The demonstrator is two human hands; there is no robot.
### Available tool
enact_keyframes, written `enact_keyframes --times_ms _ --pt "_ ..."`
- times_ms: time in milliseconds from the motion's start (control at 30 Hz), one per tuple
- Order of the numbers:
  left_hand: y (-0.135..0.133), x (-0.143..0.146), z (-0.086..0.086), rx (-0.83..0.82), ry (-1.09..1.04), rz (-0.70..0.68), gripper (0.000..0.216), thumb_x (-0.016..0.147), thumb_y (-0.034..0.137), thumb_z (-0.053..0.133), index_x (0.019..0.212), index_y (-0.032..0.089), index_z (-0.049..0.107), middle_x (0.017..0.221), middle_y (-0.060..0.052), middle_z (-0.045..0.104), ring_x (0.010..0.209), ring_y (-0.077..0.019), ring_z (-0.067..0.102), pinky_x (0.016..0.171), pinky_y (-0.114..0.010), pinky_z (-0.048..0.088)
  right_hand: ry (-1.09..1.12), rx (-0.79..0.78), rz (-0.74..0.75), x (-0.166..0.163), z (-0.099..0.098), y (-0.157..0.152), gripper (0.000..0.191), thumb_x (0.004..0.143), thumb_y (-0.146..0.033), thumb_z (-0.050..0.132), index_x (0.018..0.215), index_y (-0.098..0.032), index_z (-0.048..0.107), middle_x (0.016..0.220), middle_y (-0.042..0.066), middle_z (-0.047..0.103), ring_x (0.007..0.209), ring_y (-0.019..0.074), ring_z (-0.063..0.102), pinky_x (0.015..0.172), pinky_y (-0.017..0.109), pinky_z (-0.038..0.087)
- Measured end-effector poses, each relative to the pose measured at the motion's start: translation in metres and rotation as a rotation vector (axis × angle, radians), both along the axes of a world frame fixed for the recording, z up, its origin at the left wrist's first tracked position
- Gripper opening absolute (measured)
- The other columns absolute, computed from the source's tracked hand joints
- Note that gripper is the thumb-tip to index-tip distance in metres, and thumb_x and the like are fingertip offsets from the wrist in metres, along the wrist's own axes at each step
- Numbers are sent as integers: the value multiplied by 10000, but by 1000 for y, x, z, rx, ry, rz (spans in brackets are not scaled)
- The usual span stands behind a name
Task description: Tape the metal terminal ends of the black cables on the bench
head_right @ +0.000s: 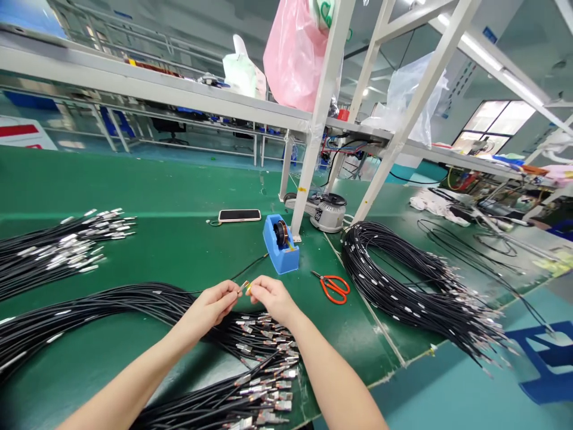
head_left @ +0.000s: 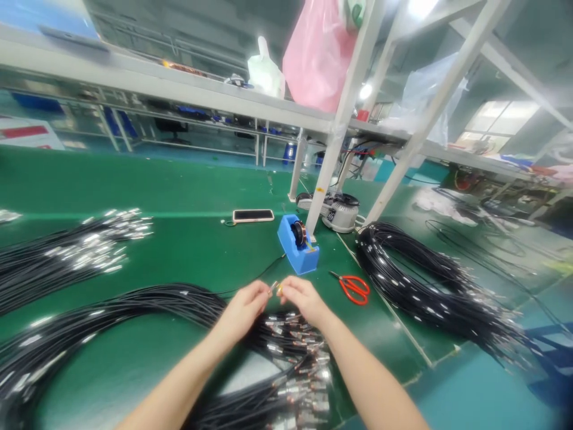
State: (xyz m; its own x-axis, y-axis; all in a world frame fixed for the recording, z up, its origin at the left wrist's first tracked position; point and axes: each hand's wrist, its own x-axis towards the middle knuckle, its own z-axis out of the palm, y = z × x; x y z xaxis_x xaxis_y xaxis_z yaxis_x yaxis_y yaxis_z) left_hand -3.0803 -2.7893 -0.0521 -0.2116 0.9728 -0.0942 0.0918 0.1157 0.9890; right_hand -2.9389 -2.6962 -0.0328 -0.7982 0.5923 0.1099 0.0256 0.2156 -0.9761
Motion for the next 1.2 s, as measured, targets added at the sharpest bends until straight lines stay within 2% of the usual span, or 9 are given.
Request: enact_keyframes --times_ms 200,433,833,1067,1200 --pt "-5 -5 3 4 -72 74 382 737 521 466 745 140 471 557 29 356 432 -66 216 405 -191 163 -56 169 -28 -17 -5 -9 209 816 -285 477 709 -126 558 607 -10 502 574 86 446 574 209 354" --pt "3 -8 -11 34 -27 73 331 768 474 446 733 148 493 560 15 380 441 -84 254 419 -201 194 -60 216 -39 -16 -10 -4 199 840 -262 463 730 -133 567 607 -16 508 582 83 463 605 207 368" --pt "-1 -4 -12 71 45 58 317 826 443 392 738 148 467 593 14 407 472 -96 291 435 -199 223 -75 186 -99 -16 -14 -9 251 826 -308 453 640 -142 477 569 -15 449 546 82 403 552 208 331" --pt "3 -1 -12 90 84 53 332 832 454 380 726 151 462 593 15 403 487 -102 298 444 -204 236 -29 57 -89 -17 -10 -9 227 790 -311 481 645 -139 512 580 -4 476 571 94 431 594 224 353" --pt "4 -1 -13 79 78 50 336 840 460 370 741 152 458 599 15 408 476 -100 309 444 -207 240 -23 34 -96 -18 -11 -7 252 774 -344 510 628 -138 512 566 -5 475 553 93 426 580 226 353"
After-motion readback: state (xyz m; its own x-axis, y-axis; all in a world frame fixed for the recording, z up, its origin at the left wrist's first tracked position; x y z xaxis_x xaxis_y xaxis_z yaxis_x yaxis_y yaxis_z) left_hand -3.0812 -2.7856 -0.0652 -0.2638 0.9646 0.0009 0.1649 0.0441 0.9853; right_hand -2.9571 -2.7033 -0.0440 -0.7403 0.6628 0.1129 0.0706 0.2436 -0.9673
